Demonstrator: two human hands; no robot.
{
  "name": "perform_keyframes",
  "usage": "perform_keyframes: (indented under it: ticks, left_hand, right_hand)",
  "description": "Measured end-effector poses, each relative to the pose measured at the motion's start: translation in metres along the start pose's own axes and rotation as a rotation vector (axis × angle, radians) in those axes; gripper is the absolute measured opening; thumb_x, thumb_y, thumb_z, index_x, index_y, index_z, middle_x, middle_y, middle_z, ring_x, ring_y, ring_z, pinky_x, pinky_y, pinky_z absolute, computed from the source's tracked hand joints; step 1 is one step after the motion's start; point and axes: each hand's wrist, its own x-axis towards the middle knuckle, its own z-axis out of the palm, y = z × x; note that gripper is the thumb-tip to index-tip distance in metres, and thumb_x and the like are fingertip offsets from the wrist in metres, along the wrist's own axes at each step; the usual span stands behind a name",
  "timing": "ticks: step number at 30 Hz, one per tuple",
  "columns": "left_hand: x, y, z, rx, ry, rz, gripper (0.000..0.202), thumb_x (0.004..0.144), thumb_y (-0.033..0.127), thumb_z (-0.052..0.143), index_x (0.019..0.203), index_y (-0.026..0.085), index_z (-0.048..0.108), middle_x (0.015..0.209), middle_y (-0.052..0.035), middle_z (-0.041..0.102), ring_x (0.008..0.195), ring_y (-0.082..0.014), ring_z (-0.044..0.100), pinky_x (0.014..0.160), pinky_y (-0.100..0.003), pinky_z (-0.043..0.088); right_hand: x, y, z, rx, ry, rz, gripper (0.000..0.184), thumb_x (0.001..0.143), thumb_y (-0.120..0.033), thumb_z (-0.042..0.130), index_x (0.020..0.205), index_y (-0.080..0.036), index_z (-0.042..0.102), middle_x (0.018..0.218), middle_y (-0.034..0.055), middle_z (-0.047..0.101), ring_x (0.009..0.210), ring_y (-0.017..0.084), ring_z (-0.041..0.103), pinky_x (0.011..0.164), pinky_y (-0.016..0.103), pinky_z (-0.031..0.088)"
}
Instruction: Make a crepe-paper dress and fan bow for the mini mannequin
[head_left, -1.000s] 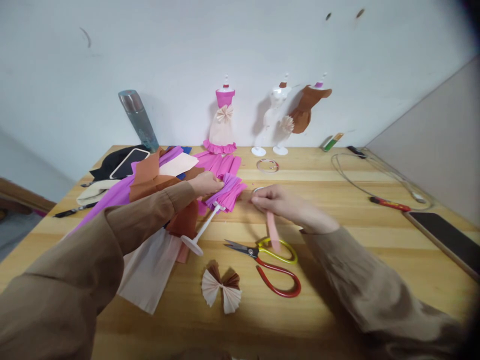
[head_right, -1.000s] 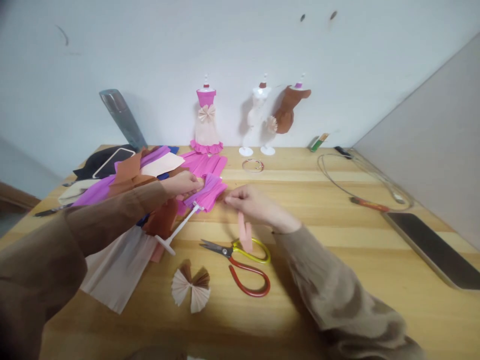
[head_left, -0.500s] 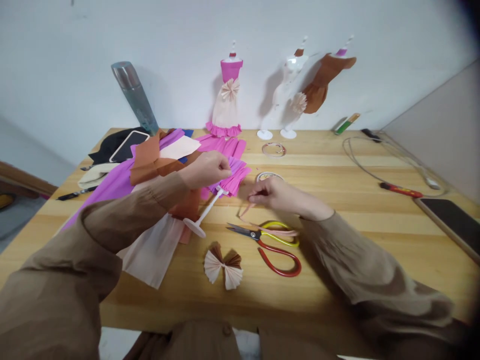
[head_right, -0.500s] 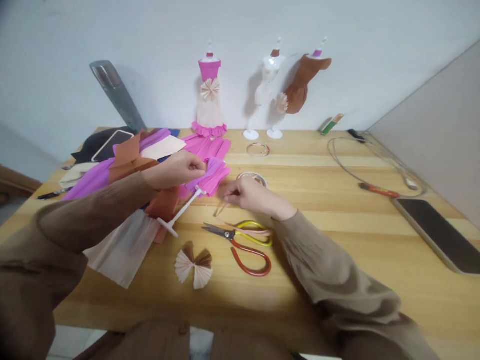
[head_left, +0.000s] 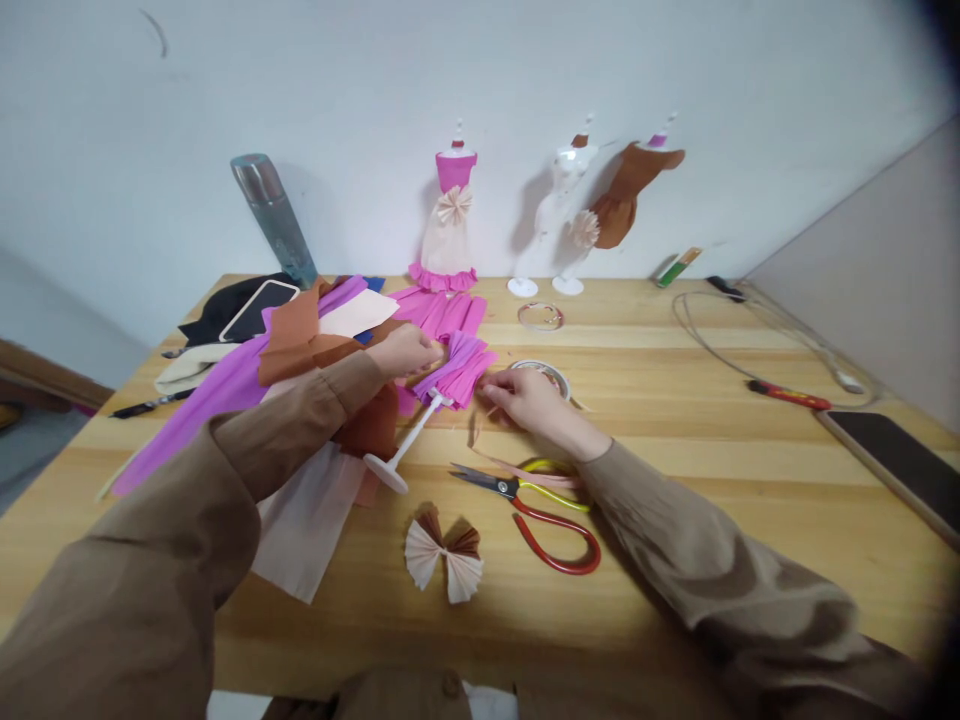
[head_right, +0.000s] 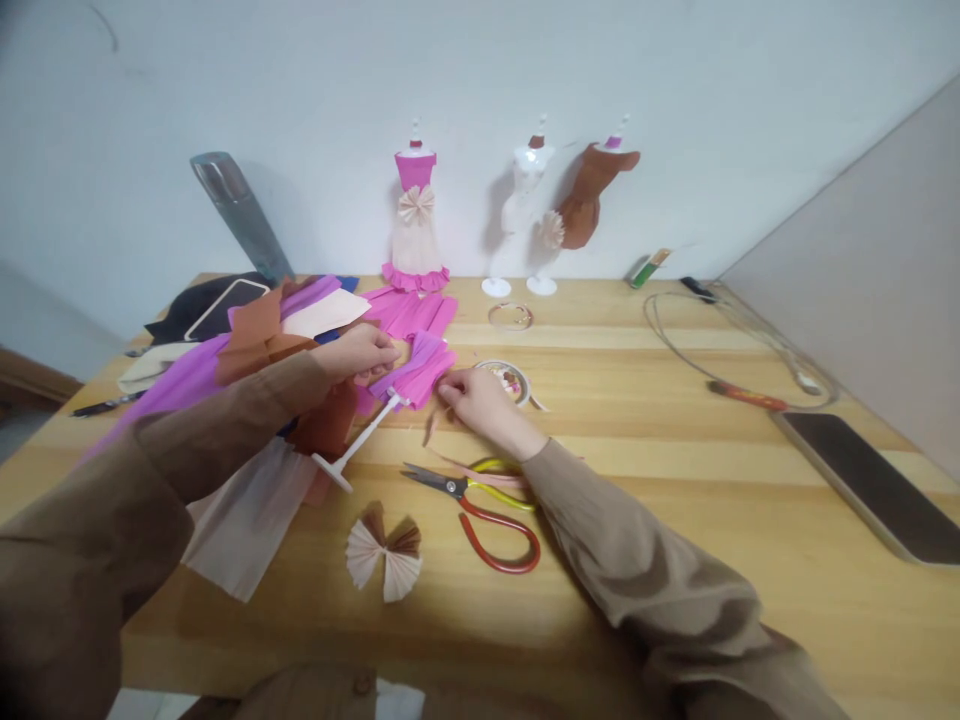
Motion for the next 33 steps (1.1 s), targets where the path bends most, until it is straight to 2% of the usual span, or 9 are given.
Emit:
perform_keyframes:
  ticks: [3,7,14,19,22,27,33]
  left_hand:
    - [0.002,0.002,0.006,0.019,-0.002,-0.001,0.032,0.078,0.028,0.054,0.048,0.016,0.051,0.037,0.0029,0.042,0.037,-0.0080,0.041,0.042,-0.019,0.032]
    - [0.003,0.008,0.008,0.067,-0.038,0.018,0.042,0.075,0.031,0.060,0.040,0.018,0.043,0.034,0.0032,0.036,0.040,-0.0092,0.039,0.045,-0.021,0.032]
    - [0.005,0.012,0.013,0.098,-0.046,0.036,0.037,0.071,0.030,0.063,0.043,0.020,0.041,0.041,0.0034,0.039,0.055,-0.0137,0.048,0.059,-0.022,0.038]
    - [0.010,0.010,0.019,0.118,-0.024,0.034,0.032,0.069,0.028,0.064,0.046,0.019,0.044,0.045,0.0038,0.041,0.057,-0.0136,0.047,0.060,-0.023,0.038]
    - [0.011,0.010,0.020,0.111,-0.025,0.031,0.030,0.070,0.029,0.064,0.047,0.019,0.047,0.047,0.0032,0.043,0.056,-0.0136,0.047,0.060,-0.024,0.038]
    - [0.004,0.013,0.016,0.051,-0.026,0.015,0.034,0.073,0.030,0.063,0.049,0.019,0.042,0.046,0.0048,0.038,0.051,-0.0109,0.039,0.052,-0.024,0.031]
    - [-0.015,0.026,0.011,-0.064,0.053,0.030,0.031,0.081,0.029,0.058,0.060,0.020,0.037,0.057,0.0050,0.037,0.054,-0.0094,0.036,0.052,-0.025,0.029]
  right_hand:
    - [0.006,0.000,0.008,0.074,0.015,0.073,0.032,0.087,-0.030,0.044,0.064,-0.015,0.059,0.046,-0.0009,0.053,0.041,0.010,0.046,0.046,0.022,0.033]
    - [0.012,-0.003,0.014,0.127,0.042,0.124,0.036,0.088,-0.031,0.044,0.060,-0.014,0.060,0.045,0.0013,0.056,0.038,0.009,0.045,0.044,0.022,0.033]
    - [0.017,-0.006,0.017,0.148,0.111,0.136,0.036,0.083,-0.033,0.049,0.054,-0.014,0.060,0.037,-0.0006,0.048,0.038,0.009,0.038,0.041,0.022,0.027]
    - [0.020,-0.006,0.020,0.180,0.146,0.145,0.036,0.080,-0.032,0.051,0.047,-0.017,0.051,0.035,-0.0017,0.044,0.038,0.008,0.035,0.042,0.023,0.026]
    - [0.021,-0.005,0.023,0.219,0.159,0.134,0.039,0.079,-0.036,0.053,0.045,-0.018,0.046,0.035,-0.0025,0.042,0.038,0.008,0.033,0.043,0.023,0.025]
    - [0.018,-0.004,0.027,0.311,0.191,0.079,0.038,0.079,-0.041,0.052,0.049,-0.019,0.045,0.038,-0.0041,0.038,0.040,0.008,0.030,0.043,0.024,0.023]
    - [0.014,-0.011,0.019,0.384,0.292,-0.008,0.042,0.076,-0.051,0.052,0.049,-0.021,0.040,0.044,-0.0042,0.035,0.045,0.009,0.030,0.045,0.024,0.023]
